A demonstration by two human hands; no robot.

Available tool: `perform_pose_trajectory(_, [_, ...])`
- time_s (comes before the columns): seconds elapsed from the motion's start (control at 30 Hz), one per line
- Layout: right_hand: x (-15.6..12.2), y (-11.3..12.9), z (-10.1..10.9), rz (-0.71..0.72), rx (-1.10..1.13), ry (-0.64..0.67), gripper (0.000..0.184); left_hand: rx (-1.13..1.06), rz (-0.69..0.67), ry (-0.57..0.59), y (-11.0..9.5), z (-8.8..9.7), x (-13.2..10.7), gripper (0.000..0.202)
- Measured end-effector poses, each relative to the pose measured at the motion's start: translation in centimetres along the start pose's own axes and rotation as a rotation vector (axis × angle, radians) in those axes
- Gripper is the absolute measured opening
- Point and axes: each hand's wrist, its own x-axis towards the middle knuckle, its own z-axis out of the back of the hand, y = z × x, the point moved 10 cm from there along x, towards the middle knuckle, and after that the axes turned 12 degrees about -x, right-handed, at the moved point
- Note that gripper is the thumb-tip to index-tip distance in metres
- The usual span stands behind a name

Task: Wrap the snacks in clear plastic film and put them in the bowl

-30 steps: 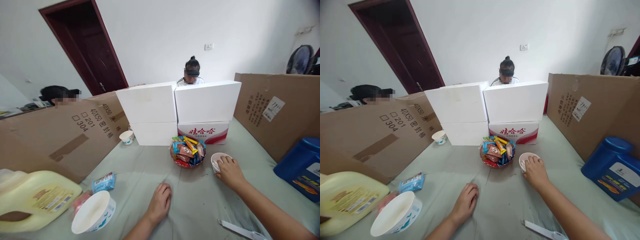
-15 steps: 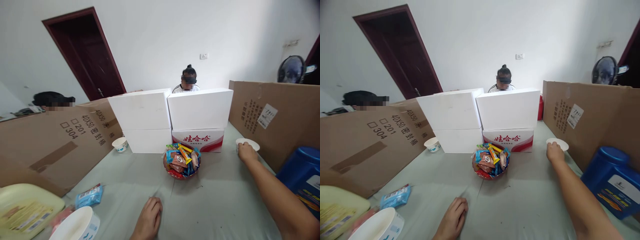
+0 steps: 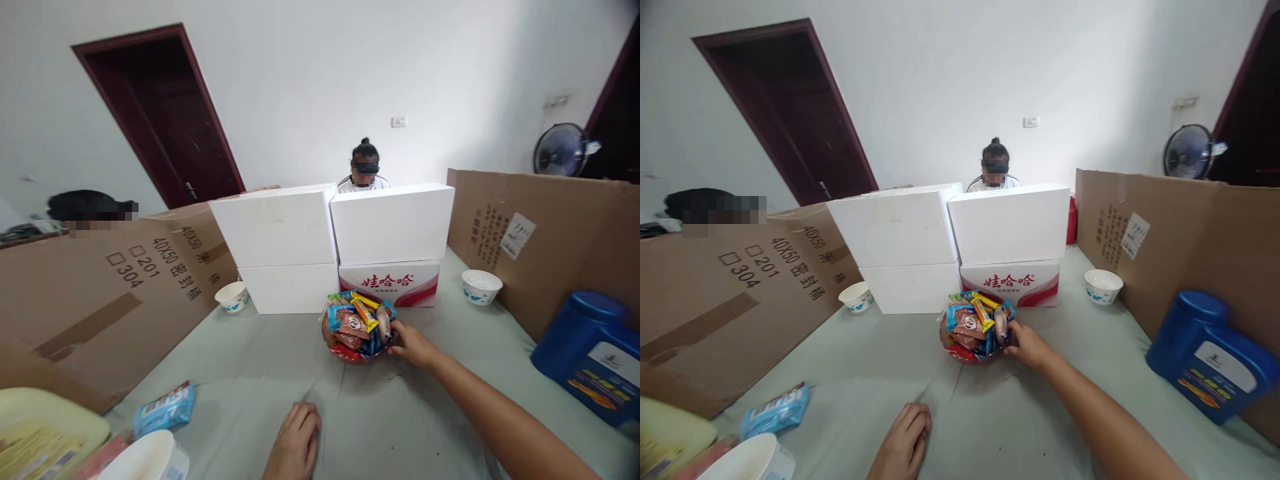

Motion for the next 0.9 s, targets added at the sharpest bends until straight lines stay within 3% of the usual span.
perform_pose_trajectory(0.17, [-2.5,1.4,1.1,-0.095,-0.075,0.013,0.027,0.006,-0.034,0.002,0.1,0.0,0.0,0.022])
perform_pose_trajectory(0.3, [-8.6,0.7,2.6,-0.205,-0.148,0.011,0.018,-0.006,-0.039,-0.014,0.1,0.2,0.1,0.021])
perform_pose_trajectory(0.5, [-19.9,-5.8,3.8,-0.525,-0.216,-0.050,0.020,-0.021,-0.042,-0.031,0.2,0.3,0.0,0.020])
perform_pose_trajectory(0.6, [-23.5,-9.2,4.5,-0.719,-0.294,-0.072,0.030,-0.022,-0.041,-0.025,0.5,0.1,-0.1,0.020])
perform_pose_trajectory(0.73, [-24.0,-11.4,4.5,-0.895,-0.320,0.052,0.039,-0.032,-0.018,0.004,0.7,-0.2,-0.2,0.019])
perform_pose_trajectory(0.9, [-20.0,-12.1,5.3,-0.970,-0.355,0.074,0.046,-0.058,0.052,0.048,0.7,-0.3,-0.4,0.020])
